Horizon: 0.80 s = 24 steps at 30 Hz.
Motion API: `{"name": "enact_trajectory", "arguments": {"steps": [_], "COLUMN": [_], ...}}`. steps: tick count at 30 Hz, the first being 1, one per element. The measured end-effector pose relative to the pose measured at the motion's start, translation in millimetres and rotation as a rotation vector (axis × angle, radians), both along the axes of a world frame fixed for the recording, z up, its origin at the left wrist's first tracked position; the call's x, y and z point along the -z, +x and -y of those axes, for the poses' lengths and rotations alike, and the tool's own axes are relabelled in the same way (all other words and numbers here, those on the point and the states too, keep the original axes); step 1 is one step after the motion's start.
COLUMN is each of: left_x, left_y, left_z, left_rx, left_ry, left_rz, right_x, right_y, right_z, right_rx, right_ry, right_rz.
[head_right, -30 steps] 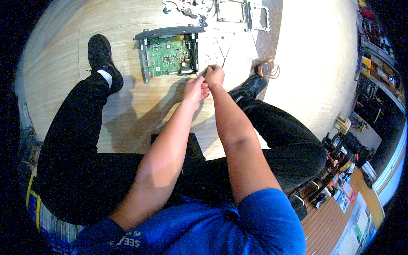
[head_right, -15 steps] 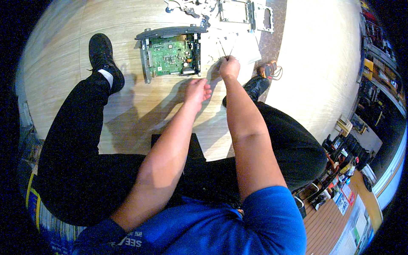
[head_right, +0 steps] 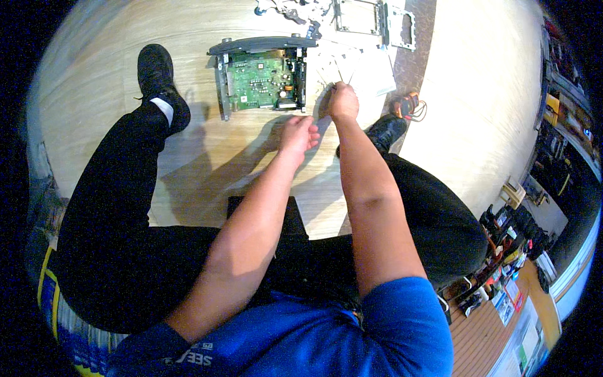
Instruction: The person disassembles an electronic car stereo unit by removing screws with a screwdriver and separating the internal circuit board and metal housing parts by hand.
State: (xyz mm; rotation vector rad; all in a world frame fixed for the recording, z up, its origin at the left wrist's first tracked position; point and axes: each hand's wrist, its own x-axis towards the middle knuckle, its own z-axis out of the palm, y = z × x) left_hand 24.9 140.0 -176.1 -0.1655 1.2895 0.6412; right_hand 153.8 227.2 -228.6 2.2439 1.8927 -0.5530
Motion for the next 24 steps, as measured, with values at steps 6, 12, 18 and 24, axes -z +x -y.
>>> {"name": "enact_trajectory", "arguments": {"steps": [6,12,18,24], "left_x": [-3,-12,-37,-49], "left_y": [3,13,-3,-18], "left_z": [-3,-7,-23,-31], "left_rx": [0.003,-0.071,-0.258,-0.498], "left_ry": [-0.004,0.03,0.154,0.243], "left_rz": [0.005,-0.026,-0.019,0.288], "right_x": [0,-36,-122,-148], "right_y": [8,7,-34,-73], "right_z": [-1,-9,3,8], "right_rx": [-0.086,0.036,-0.12,-0.297], "right_ry": [-0.013,0.156,0.1,0.068], "right_rz": [-0.008,-0.246,-0.466,-0.364]}}
